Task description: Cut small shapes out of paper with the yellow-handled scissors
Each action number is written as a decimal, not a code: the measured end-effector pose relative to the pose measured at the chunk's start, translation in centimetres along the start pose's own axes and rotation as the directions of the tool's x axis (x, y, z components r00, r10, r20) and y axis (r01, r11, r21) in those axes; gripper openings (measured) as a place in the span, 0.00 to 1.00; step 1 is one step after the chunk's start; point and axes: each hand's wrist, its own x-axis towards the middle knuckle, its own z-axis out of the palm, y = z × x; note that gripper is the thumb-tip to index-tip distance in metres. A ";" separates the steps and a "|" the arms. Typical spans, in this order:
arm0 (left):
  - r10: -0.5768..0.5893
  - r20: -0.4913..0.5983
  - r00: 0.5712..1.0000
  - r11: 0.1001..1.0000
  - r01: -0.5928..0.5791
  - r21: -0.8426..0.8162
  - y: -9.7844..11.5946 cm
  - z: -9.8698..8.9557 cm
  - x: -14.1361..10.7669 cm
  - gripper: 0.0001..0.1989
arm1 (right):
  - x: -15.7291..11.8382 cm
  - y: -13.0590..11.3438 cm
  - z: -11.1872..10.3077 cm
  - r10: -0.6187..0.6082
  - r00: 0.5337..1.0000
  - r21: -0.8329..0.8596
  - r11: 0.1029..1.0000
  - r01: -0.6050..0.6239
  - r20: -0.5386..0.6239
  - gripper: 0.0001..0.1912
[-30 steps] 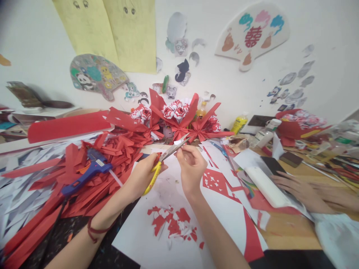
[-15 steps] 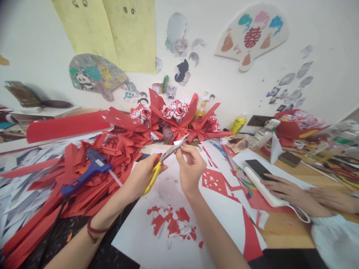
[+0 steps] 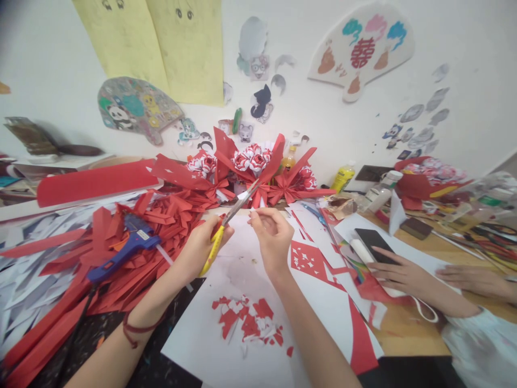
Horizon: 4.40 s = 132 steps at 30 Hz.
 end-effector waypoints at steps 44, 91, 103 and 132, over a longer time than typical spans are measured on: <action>0.482 -0.160 0.862 0.659 -0.236 0.715 -1.0 -2.2 0.5 0.23 | 4.4 3.5 -4.3 0.308 0.852 0.351 0.923 -0.159 -0.424 0.10; -0.033 -0.091 0.995 0.838 -0.022 -0.545 -0.5 -0.6 0.3 0.12 | 0.6 1.2 -0.9 0.207 0.843 -0.203 0.972 -0.119 0.496 0.09; -0.042 -0.075 0.996 0.819 -0.009 -0.574 -0.8 -0.4 0.4 0.13 | 0.4 1.0 -0.7 0.238 0.841 -0.204 0.967 -0.155 0.486 0.10; -0.029 0.020 0.999 0.826 0.035 -0.563 0.0 -1.0 0.3 0.11 | 0.7 0.9 -1.2 0.237 0.853 -0.184 0.968 -0.169 0.465 0.11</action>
